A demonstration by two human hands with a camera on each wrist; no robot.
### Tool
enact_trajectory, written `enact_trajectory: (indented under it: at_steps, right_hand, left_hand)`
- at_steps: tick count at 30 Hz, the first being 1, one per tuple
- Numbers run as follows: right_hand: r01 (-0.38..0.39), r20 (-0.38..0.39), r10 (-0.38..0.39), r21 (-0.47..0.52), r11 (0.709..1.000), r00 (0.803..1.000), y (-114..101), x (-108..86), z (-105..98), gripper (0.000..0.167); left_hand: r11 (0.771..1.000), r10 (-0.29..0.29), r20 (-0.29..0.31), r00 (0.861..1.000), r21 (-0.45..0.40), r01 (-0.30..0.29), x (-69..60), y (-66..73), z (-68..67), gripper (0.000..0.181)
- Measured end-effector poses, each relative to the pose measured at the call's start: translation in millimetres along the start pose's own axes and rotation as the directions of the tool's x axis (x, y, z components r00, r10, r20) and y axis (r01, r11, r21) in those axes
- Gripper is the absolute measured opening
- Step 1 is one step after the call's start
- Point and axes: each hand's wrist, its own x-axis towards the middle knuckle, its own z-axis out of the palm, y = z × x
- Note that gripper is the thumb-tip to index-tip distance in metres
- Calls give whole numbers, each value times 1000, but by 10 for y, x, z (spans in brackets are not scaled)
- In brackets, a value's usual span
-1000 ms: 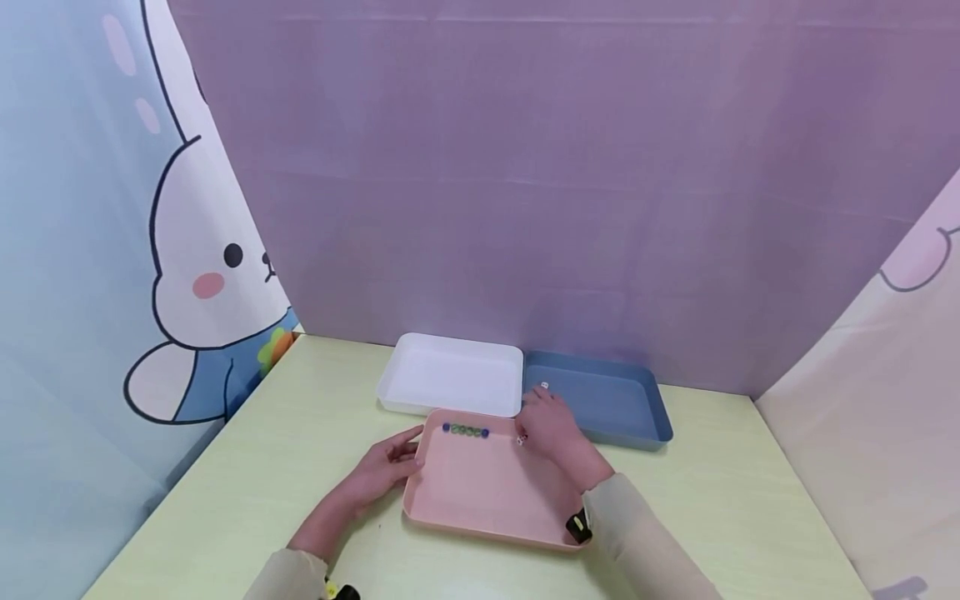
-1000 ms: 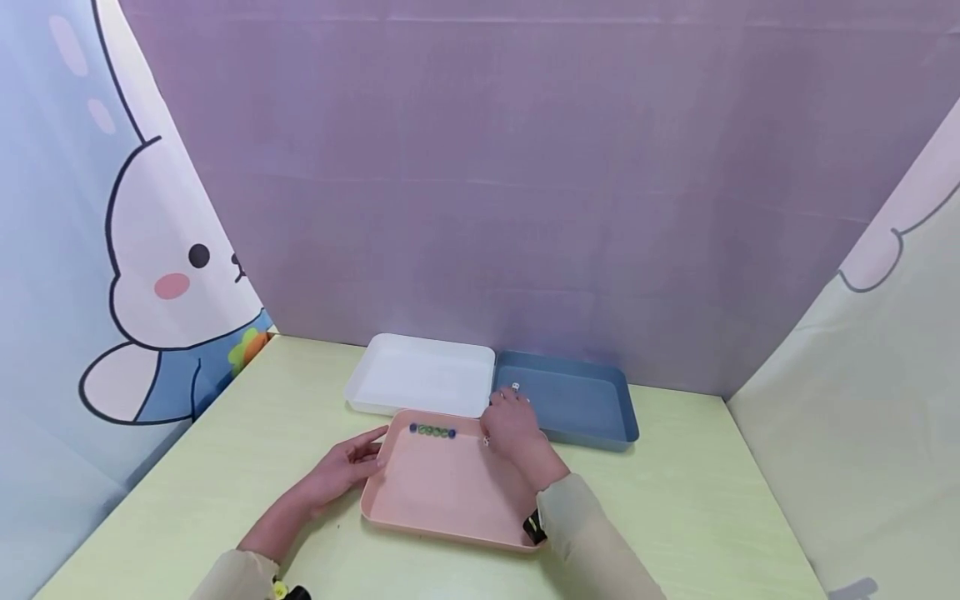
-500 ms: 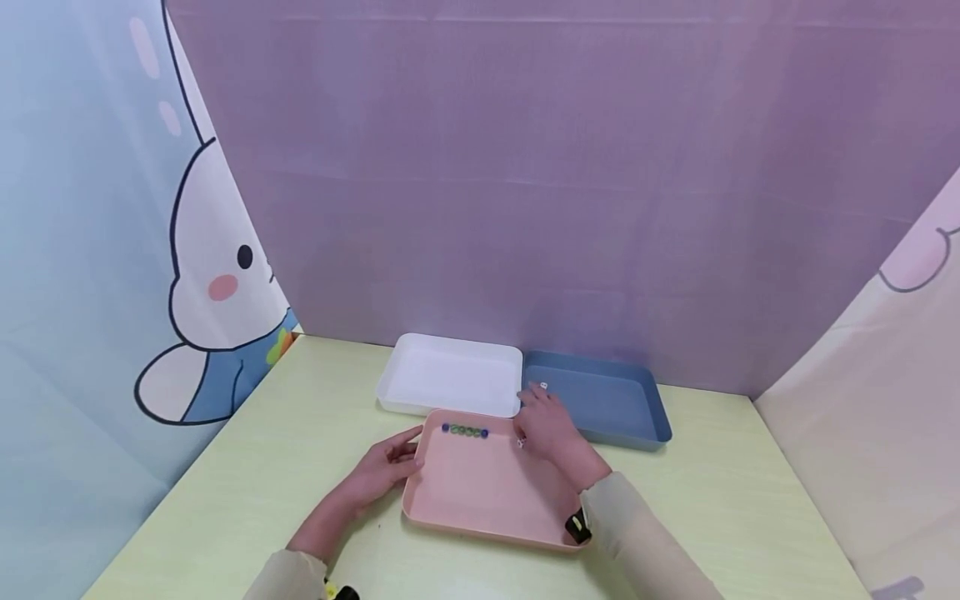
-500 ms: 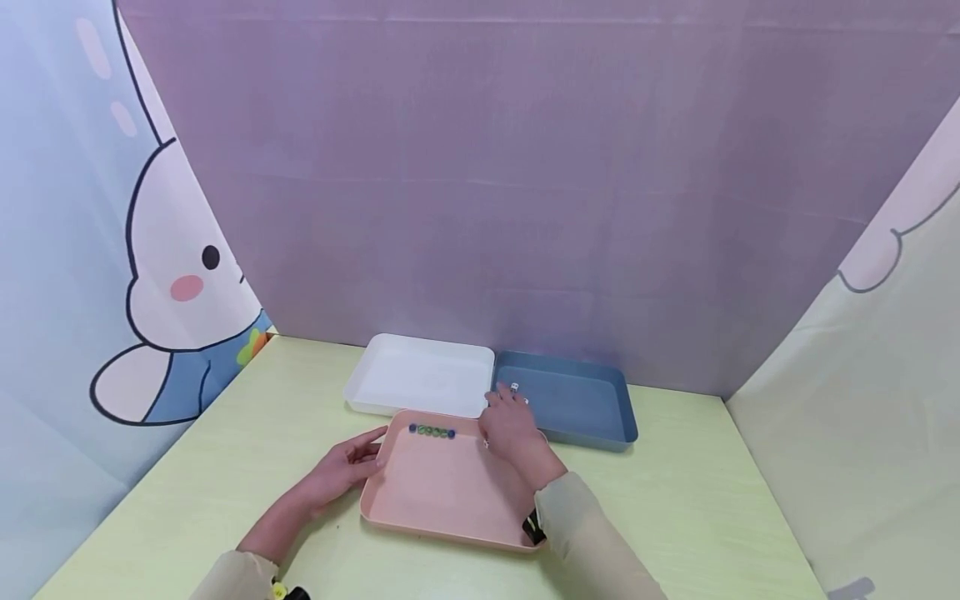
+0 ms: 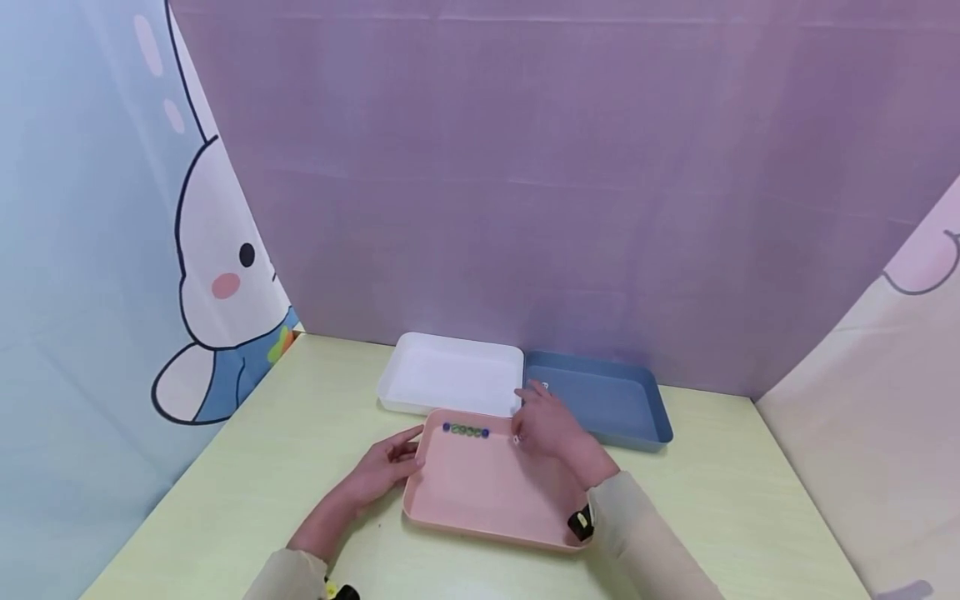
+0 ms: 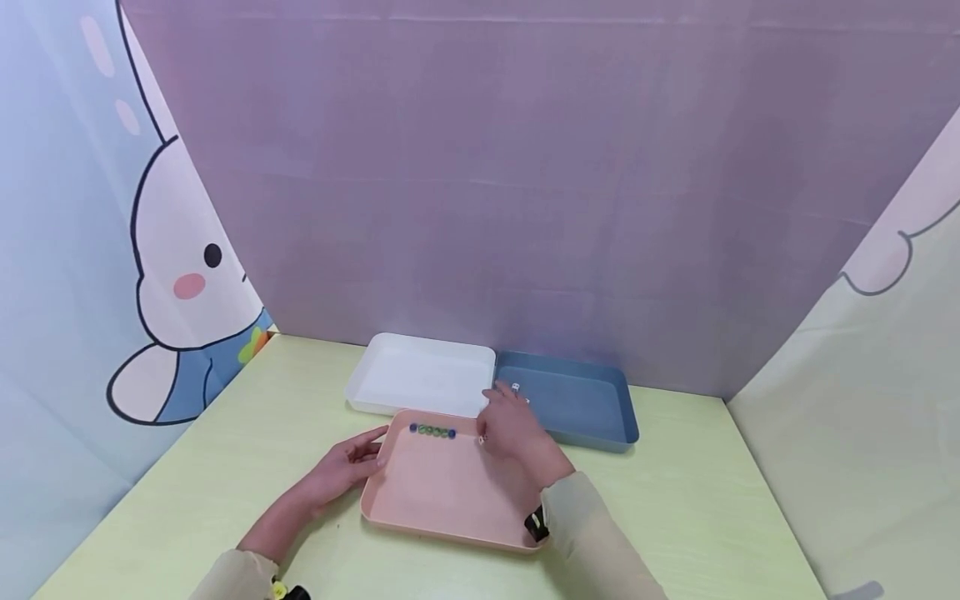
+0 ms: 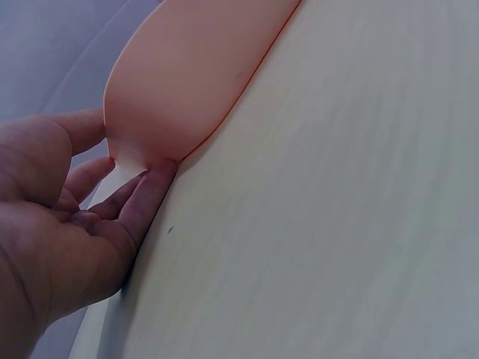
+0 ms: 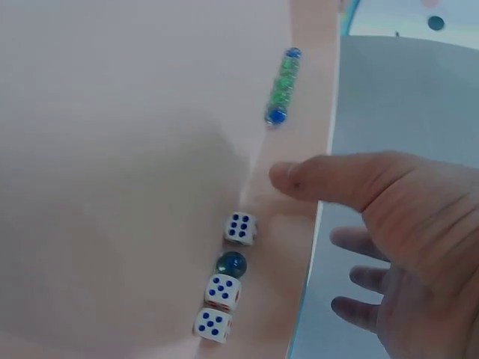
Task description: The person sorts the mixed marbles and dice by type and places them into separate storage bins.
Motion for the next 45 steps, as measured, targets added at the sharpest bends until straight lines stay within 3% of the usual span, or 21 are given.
enact_trajectory:
  at_steps: [8, 14, 18, 24, 28, 36, 40, 45]
  right_hand:
    - [5, -128, 21, 204, 979, 992, 66, -6, -84, 3]
    - [61, -237, 30, 369, 927, 971, 129, -2, -154, 8]
    - [59, -264, 82, 486, 872, 961, 168, -1, -211, 9]
    - [42, -269, 175, 646, 762, 947, 234, -56, -310, 6]
    - [13, -263, 255, 719, 694, 931, 307, -92, -311, 14]
    - [-8, -259, 361, 803, 596, 896, 506, -149, -252, 23]
    - [-35, -230, 401, 831, 556, 887, 581, -180, -233, 25]
    - [-83, -216, 456, 830, 551, 863, 680, -237, -203, 27]
  left_hand:
    - [1000, -11, 10, 1000, -17, 11, 8, 13, -8, 62]
    - [999, -11, 16, 1000, -30, 11, 5, 1, -15, 63]
    - [999, -10, 11, 1000, -35, 10, 9, -9, -22, 63]
    - [999, -11, 5, 1000, -31, 11, 16, -9, -17, 63]
    - [999, -16, -1, 1000, -28, 16, 27, -6, -19, 62]
    - [1000, -17, 0, 1000, -26, 17, 39, -1, -23, 62]
    - [1000, -8, 0, 1000, -23, 8, 34, 0, -41, 62]
    - [1000, -11, 3, 1000, -22, 11, 25, -3, -48, 62]
